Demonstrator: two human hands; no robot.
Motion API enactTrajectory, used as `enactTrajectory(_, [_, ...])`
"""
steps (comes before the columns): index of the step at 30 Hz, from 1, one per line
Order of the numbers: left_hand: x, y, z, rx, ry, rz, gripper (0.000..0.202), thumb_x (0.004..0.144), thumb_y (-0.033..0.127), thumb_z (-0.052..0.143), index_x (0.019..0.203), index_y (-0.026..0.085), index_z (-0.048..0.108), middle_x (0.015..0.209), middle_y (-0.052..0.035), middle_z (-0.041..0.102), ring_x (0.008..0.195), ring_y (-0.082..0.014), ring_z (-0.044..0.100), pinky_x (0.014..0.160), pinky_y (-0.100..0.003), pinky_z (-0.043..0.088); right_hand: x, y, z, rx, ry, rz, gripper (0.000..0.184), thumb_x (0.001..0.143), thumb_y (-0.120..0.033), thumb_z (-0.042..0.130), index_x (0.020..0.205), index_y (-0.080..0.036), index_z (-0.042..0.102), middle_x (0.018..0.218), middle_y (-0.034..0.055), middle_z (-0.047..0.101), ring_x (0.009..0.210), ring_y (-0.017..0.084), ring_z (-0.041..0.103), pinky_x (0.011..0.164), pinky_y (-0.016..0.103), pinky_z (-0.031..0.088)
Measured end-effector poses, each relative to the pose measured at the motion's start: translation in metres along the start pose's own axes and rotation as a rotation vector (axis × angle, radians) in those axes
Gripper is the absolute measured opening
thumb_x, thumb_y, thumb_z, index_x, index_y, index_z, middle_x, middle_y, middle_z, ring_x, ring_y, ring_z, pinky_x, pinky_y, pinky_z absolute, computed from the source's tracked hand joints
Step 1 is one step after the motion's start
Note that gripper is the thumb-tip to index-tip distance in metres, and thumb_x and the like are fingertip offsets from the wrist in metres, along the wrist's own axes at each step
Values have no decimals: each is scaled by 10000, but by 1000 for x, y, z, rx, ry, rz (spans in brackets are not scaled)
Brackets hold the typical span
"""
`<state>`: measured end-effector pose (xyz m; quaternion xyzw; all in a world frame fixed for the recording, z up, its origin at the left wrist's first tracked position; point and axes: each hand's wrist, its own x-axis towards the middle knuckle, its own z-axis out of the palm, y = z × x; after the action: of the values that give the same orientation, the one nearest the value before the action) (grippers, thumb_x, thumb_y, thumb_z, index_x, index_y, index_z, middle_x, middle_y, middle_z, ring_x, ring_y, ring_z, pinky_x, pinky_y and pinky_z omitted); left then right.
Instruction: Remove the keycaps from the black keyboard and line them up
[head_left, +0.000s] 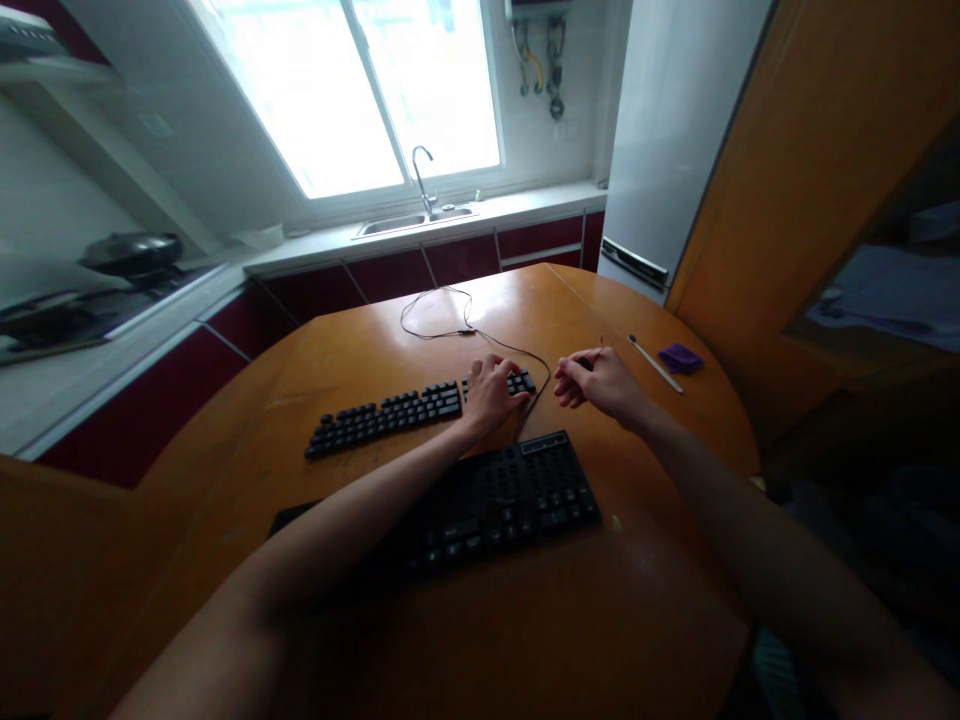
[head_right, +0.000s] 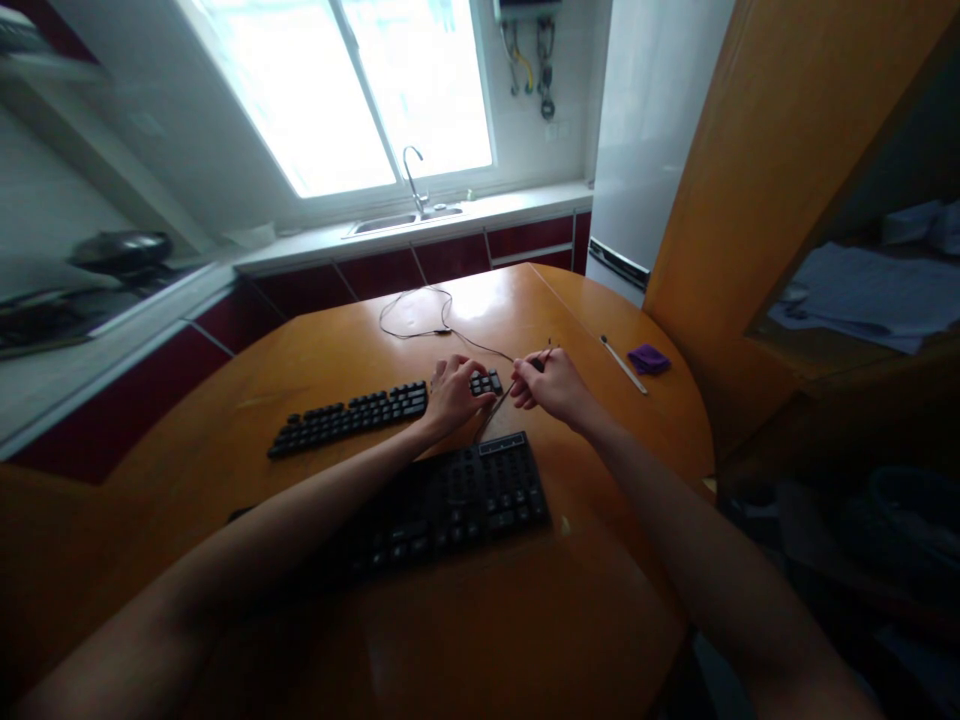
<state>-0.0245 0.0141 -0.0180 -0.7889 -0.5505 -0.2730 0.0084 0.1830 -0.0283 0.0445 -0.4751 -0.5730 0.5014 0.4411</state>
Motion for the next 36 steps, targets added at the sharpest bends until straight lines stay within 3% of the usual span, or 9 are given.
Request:
enactTrajectory(16, [3,-5,-3,-6,-15,-39,490,667,397,879,1080,251,659,1161,-77,569,1125,-307,463,958,-435,411,0,-1,1,9,-22,12,298,882,-376,652,728,-121,651,630,104,713,467,145,650,423,225,529])
enactTrajectory(19, [2,-3,-21,-59,24,-45,489,706,478,834,1100,247,660,1159,-79,571,1125,-296,472,990,-443,401,-1,-1,1,8,-21,12,286,888,-357,636,728,-120,646,639,104,711,472,146,652,429,230,527])
enactTrajectory(23, [-11,-21,-72,-131,114,-52,306,885,462,635,1082,229,661,1135,-69,610,1106,-254,510,975,-396,434,-1,-1,-1,-8,-33,-28,266,891,-361,614,767,-127,642,680,94,709,516,149,664,459,242,528])
enactTrajectory(27, [-54,-70,-141,-96,56,-142,314,884,480,569,1026,220,672,1049,-49,660,957,-226,583,862,-342,490,-2,0,1,-7,-54,-156,185,881,-340,617,891,-156,603,791,92,729,646,161,690,551,263,555])
enactTrajectory(31, [-128,-131,-200,-110,32,-442,435,837,602,550,1000,219,674,958,-38,698,827,-226,643,713,-309,521,-7,2,7,19,-28,-224,216,886,-355,627,921,-207,474,828,91,755,675,174,698,567,279,545])
enactTrajectory(34, [-188,-167,-222,-189,63,-601,535,812,685,560,1059,221,653,1125,-71,696,1038,-288,650,913,-391,522,-9,2,9,7,47,-276,272,875,-406,659,889,-211,469,803,90,758,654,178,694,554,278,534])
enactTrajectory(36, [-220,-181,-223,-301,108,-674,663,771,753,568,1136,204,631,1232,-113,665,1192,-332,593,1052,-459,454,-10,1,7,3,162,-321,299,864,-445,675,871,-203,499,786,90,757,624,175,679,523,271,518])
